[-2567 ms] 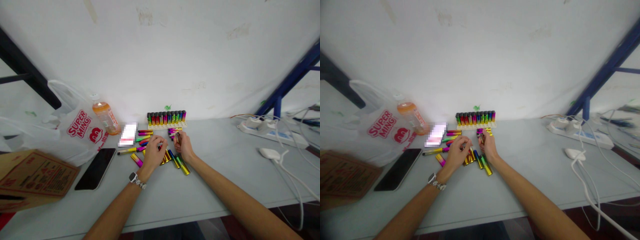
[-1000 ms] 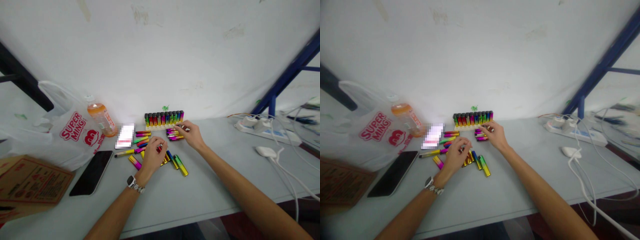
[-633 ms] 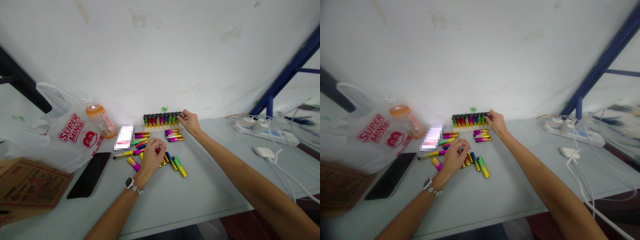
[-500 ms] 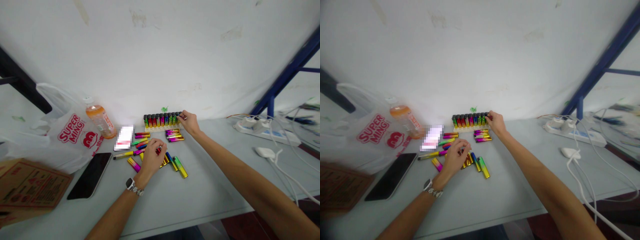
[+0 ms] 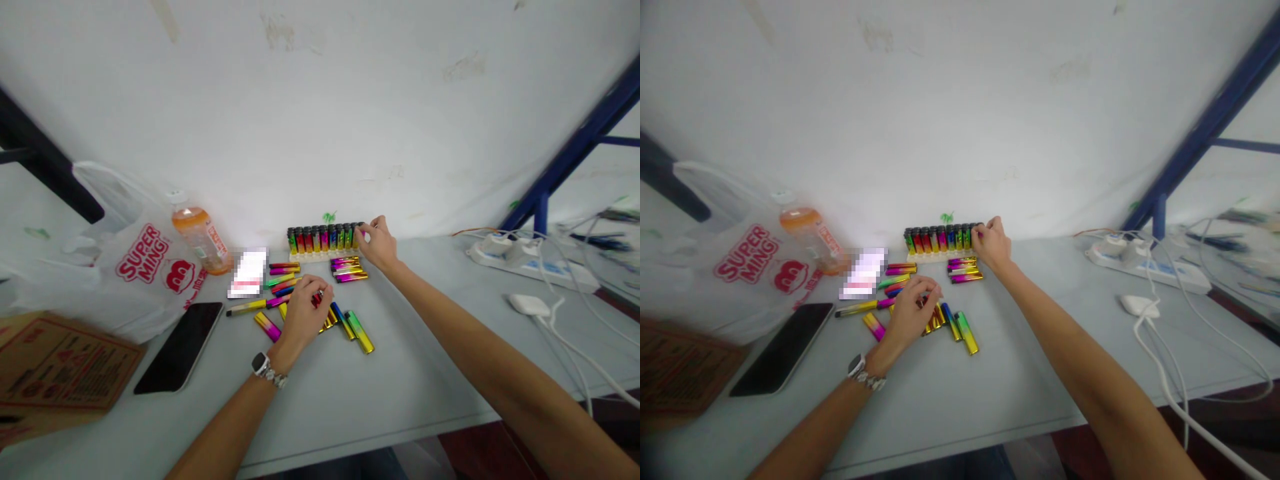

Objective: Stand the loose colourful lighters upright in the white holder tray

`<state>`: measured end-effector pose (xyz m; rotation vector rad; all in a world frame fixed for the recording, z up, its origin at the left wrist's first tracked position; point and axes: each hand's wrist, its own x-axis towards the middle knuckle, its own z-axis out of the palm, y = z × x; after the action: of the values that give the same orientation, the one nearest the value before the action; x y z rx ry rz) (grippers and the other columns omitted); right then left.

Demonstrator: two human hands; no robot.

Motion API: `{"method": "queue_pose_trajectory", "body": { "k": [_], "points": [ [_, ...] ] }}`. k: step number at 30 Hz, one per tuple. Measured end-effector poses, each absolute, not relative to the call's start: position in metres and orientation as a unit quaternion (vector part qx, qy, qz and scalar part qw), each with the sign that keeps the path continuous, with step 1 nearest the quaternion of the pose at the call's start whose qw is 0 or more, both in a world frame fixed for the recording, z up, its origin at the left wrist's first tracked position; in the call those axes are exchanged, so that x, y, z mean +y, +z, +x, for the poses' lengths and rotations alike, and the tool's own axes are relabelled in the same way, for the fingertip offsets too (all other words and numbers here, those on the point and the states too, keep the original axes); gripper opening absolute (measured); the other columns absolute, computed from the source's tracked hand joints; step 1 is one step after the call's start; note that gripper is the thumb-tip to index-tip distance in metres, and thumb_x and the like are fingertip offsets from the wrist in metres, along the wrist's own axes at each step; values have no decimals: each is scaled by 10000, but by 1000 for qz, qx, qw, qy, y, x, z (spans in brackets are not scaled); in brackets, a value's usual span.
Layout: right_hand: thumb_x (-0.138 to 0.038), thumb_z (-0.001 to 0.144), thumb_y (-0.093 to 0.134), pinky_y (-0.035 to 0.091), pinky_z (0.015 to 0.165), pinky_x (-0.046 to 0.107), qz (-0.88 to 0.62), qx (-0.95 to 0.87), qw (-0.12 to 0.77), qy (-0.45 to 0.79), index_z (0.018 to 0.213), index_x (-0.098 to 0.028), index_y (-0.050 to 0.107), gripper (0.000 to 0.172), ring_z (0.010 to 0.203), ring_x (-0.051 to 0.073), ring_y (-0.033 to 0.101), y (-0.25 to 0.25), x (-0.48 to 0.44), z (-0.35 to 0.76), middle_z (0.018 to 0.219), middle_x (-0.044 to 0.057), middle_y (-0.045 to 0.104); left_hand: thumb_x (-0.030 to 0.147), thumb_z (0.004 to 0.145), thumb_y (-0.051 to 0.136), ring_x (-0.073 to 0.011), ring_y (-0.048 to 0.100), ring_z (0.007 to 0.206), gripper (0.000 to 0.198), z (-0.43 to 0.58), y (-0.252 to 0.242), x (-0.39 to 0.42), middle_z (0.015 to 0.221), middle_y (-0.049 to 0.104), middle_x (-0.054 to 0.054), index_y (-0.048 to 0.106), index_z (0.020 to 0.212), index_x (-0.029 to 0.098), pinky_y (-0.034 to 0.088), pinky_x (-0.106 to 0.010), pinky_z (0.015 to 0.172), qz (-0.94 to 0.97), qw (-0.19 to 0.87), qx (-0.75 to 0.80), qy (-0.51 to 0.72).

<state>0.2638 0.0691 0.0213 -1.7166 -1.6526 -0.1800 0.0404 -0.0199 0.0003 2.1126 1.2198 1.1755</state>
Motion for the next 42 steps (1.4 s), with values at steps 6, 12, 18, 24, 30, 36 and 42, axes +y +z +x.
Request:
{"method": "queue_pose_trajectory", "body": {
  "k": [6, 12, 18, 24, 30, 36, 42],
  "points": [
    [-346, 950, 473, 464, 648, 324, -660, -681, 311, -64, 1373, -223, 573, 451, 946, 243, 558, 19, 50, 262, 1149, 141, 498, 264, 916, 548, -206, 613, 916, 217, 40, 1, -21, 901, 631, -51, 625, 722, 206, 495, -370, 887, 762, 212, 440, 425],
    [-300, 796, 604, 472, 757, 338, -570, -800, 189, -13, 1116, -200, 648, 338, 966, 241, 589, 23, 26, 248, 1172, 113, 536, 274, 928, 539, -204, 613, 914, 221, 39, 1, -21, 898, 627, -48, 620, 735, 203, 485, -363, 882, 768, 207, 432, 426],
    [-374, 714, 695, 415, 886, 392, -512, -856, 71, -28, 1046, -174, 666, 389, 1000, 285, 583, 31, 23, 239, 1080, 118, 590, 276, 927, 542, -203, 610, 916, 216, 39, 1, -21, 901, 629, -49, 623, 741, 202, 479, -352, 872, 766, 206, 435, 427],
    [-377, 770, 659, 402, 858, 384, -508, -861, 32, -22, 865, -167, 667, 231, 937, 269, 596, 32, 20, 236, 1020, 127, 615, 258, 926, 542, -203, 606, 926, 216, 39, 2, -21, 898, 624, -51, 629, 739, 192, 471, -360, 894, 766, 213, 437, 420],
    [-345, 882, 504, 459, 750, 344, -501, -812, 274, 124, 866, -205, 511, 141, 811, 214, 616, 20, 18, 233, 851, 70, 644, 269, 930, 543, -204, 607, 935, 216, 39, 1, -20, 911, 628, -50, 627, 746, 192, 476, -355, 877, 765, 207, 438, 425],
    [-427, 830, 493, 446, 434, 247, -424, -509, 588, 464, 962, -284, 361, 236, 463, 167, 597, 5, 13, 199, 548, -95, 578, 277, 938, 540, -196, 610, 913, 213, 39, -1, -20, 909, 625, -47, 641, 770, 195, 484, -335, 834, 767, 209, 436, 422],
    [-422, 745, 589, 211, 295, 176, -392, -409, 605, 559, 879, -258, 469, 244, 308, 77, 332, -2, 5, 188, 475, -115, 492, 282, 938, 538, -199, 608, 929, 221, 38, -3, -17, 912, 626, -48, 627, 756, 194, 485, -322, 810, 764, 212, 442, 420]
  ]
}}
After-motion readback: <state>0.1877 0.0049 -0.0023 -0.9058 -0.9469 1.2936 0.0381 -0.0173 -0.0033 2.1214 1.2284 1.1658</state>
